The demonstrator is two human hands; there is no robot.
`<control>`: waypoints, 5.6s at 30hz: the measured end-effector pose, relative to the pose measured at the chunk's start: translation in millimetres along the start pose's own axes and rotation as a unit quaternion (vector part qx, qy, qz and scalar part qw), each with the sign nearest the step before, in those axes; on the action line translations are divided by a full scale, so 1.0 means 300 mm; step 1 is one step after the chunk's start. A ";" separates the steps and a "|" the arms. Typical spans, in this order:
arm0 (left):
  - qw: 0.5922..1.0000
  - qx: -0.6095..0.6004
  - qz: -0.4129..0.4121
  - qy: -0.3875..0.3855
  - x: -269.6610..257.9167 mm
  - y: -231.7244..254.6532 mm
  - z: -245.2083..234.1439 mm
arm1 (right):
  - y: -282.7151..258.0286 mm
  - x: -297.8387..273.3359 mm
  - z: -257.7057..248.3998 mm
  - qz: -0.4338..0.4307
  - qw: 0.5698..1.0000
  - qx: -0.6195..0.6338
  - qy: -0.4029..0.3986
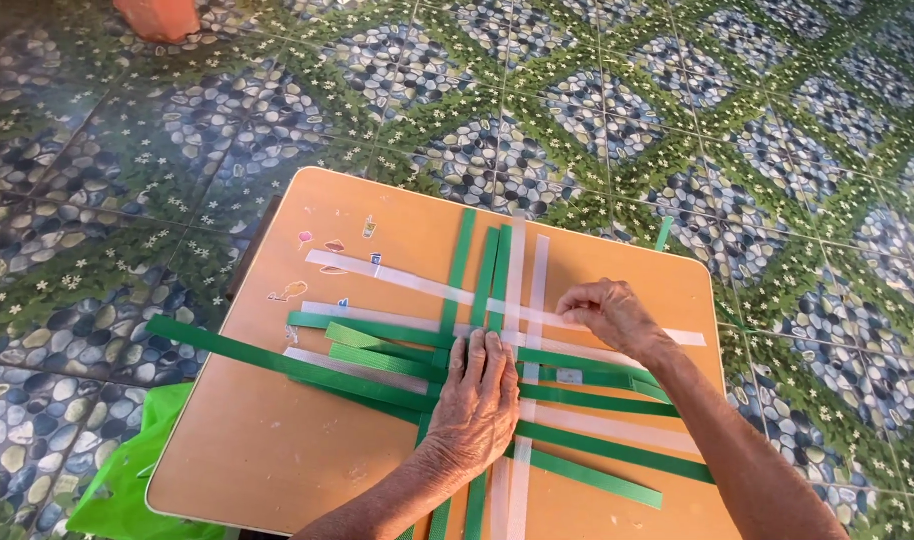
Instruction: Weaving a basket base using green and white plastic strips on a small table and trimming them with scissors.
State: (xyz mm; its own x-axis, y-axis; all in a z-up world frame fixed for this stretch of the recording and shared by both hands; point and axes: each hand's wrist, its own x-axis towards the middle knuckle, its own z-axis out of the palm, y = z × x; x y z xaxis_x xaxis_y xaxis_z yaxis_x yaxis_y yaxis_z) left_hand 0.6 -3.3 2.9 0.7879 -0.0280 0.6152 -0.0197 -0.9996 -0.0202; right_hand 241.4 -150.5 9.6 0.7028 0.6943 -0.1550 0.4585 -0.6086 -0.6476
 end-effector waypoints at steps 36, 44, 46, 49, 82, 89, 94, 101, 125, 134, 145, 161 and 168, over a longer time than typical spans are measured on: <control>0.999 -0.019 -0.003 0.029 -0.041 0.007 0.072 | -0.435 0.037 0.214 0.119 0.974 -0.191 -0.023; 0.998 -0.032 0.000 0.055 -0.040 0.013 0.089 | -0.475 0.008 0.204 0.162 0.971 -0.176 -0.009; 0.999 -0.020 0.003 0.028 -0.053 0.016 0.094 | -0.468 0.002 0.207 0.148 0.971 -0.185 -0.018; 0.999 -0.005 -0.002 0.043 -0.052 0.018 0.074 | -0.418 -0.007 0.174 0.096 0.984 -0.140 -0.049; 0.998 -0.008 -0.043 -0.040 -0.127 0.072 -0.031 | -0.320 -0.072 0.242 0.060 0.989 -0.133 -0.002; 0.998 -0.022 -0.050 -0.041 -0.135 0.074 -0.009 | -0.390 -0.072 0.239 0.140 0.982 -0.125 -0.021; 0.997 -0.003 -0.052 -0.047 -0.141 0.080 0.009 | -0.401 -0.071 0.235 0.145 0.980 -0.134 -0.030; 0.997 -0.020 -0.053 -0.053 -0.148 0.081 0.015 | -0.416 -0.074 0.253 0.169 0.975 -0.139 -0.025; 0.999 -0.029 -0.023 -0.010 -0.137 0.067 -0.040 | -0.293 -0.076 0.286 0.037 0.988 -0.113 0.100; 0.999 0.009 -0.030 -0.024 -0.140 0.078 -0.035 | -0.285 -0.075 0.297 0.083 0.984 -0.129 0.087; 0.998 -0.054 -0.018 -0.015 -0.104 0.062 -0.051 | -0.333 -0.239 -0.012 -0.156 0.978 -0.032 0.133; 0.991 -0.111 -0.022 -0.067 0.021 -0.043 0.016 | -0.448 -0.865 -0.163 -0.056 0.989 -0.037 0.131; 0.992 -0.096 0.015 -0.083 0.002 -0.080 0.039 | -0.334 -1.033 -0.072 -0.009 0.998 -0.050 0.043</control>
State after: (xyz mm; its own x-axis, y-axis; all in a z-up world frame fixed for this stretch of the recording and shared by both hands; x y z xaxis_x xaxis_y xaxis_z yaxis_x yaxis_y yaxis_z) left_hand 8.6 20.7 -5.4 0.8758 -0.0731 0.4772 -0.1492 -0.9811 0.1236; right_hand -10.6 -312.9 138.6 0.7364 0.6723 -0.0758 0.5208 -0.6348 -0.5708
